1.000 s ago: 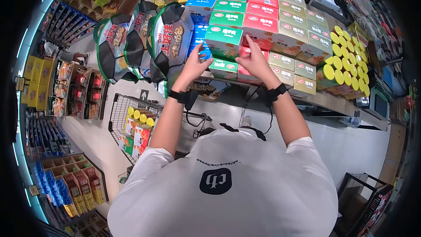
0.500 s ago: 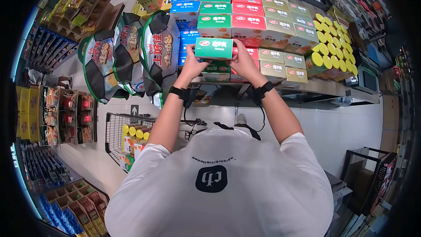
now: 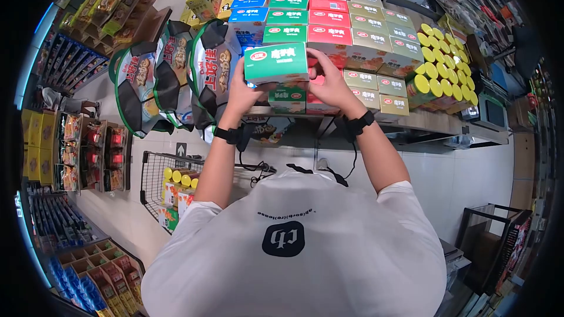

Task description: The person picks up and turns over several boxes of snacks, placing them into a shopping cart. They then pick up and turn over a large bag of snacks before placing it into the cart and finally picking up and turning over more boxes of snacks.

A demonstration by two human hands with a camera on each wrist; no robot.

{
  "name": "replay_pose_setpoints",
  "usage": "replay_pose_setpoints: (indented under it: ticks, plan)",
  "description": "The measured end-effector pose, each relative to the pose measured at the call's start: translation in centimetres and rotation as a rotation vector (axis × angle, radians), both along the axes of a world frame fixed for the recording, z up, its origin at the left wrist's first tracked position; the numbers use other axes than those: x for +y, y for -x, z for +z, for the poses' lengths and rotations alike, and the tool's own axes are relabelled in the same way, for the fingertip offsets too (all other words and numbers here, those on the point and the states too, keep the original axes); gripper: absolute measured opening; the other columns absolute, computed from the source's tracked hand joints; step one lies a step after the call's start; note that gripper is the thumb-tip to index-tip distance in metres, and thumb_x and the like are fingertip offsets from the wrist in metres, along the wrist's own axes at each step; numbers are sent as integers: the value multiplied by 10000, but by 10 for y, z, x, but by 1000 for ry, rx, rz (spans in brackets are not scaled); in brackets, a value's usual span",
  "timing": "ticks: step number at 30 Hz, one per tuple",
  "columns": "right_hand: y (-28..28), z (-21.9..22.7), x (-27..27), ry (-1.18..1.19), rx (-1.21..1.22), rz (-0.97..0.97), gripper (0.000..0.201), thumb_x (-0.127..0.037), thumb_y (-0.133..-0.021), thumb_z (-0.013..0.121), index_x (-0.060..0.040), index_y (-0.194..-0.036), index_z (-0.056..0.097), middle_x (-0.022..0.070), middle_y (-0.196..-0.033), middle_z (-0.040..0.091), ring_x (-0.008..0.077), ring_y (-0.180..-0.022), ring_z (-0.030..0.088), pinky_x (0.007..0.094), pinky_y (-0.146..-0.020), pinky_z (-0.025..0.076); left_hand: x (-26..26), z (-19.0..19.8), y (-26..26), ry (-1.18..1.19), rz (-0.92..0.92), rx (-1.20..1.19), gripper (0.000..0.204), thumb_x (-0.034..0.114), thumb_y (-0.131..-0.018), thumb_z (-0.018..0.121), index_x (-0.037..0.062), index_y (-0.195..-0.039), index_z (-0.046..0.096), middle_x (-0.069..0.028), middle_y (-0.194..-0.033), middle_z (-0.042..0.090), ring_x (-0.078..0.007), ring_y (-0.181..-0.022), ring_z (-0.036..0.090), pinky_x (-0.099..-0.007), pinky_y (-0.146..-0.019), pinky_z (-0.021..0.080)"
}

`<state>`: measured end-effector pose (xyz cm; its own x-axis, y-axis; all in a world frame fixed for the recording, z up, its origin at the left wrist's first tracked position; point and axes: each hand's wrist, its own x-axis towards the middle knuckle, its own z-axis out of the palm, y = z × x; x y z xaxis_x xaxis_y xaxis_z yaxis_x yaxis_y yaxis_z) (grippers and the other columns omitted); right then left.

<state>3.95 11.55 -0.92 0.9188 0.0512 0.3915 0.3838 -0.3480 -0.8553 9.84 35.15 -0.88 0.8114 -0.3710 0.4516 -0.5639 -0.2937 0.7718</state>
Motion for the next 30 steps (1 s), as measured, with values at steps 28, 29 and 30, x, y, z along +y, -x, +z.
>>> replay_pose_setpoints:
  ticks: [28, 29, 30]
  plan:
    - [12, 12, 16, -467, 469, 55, 542, -446, -960, 572, 12, -1249, 536, 51, -1002, 639, 85, -898, 594, 237, -762, 477, -4, 5, 60, 461, 55, 488, 671, 298, -979, 507, 5, -1493, 192, -145, -1310, 516, -177, -1182, 509, -313, -1008, 401]
    - [12, 15, 20, -464, 446, 26, 560, -441, -969, 559, 18, -1287, 510, 68, -1062, 640, 99, -969, 595, 250, -840, 471, 0, 7, 57, 463, 53, 524, 674, 304, -985, 508, 8, -1497, 185, -142, -1292, 531, -176, -1168, 518, -308, -994, 410]
    - [8, 13, 22, -466, 439, 22, 560, -441, -969, 559, 18, -1287, 510, 68, -1062, 640, 99, -969, 595, 250, -840, 471, 4, 10, 54, 464, 51, 562, 677, 309, -990, 509, 12, -1500, 179, -139, -1274, 545, -174, -1154, 527, -303, -980, 418]
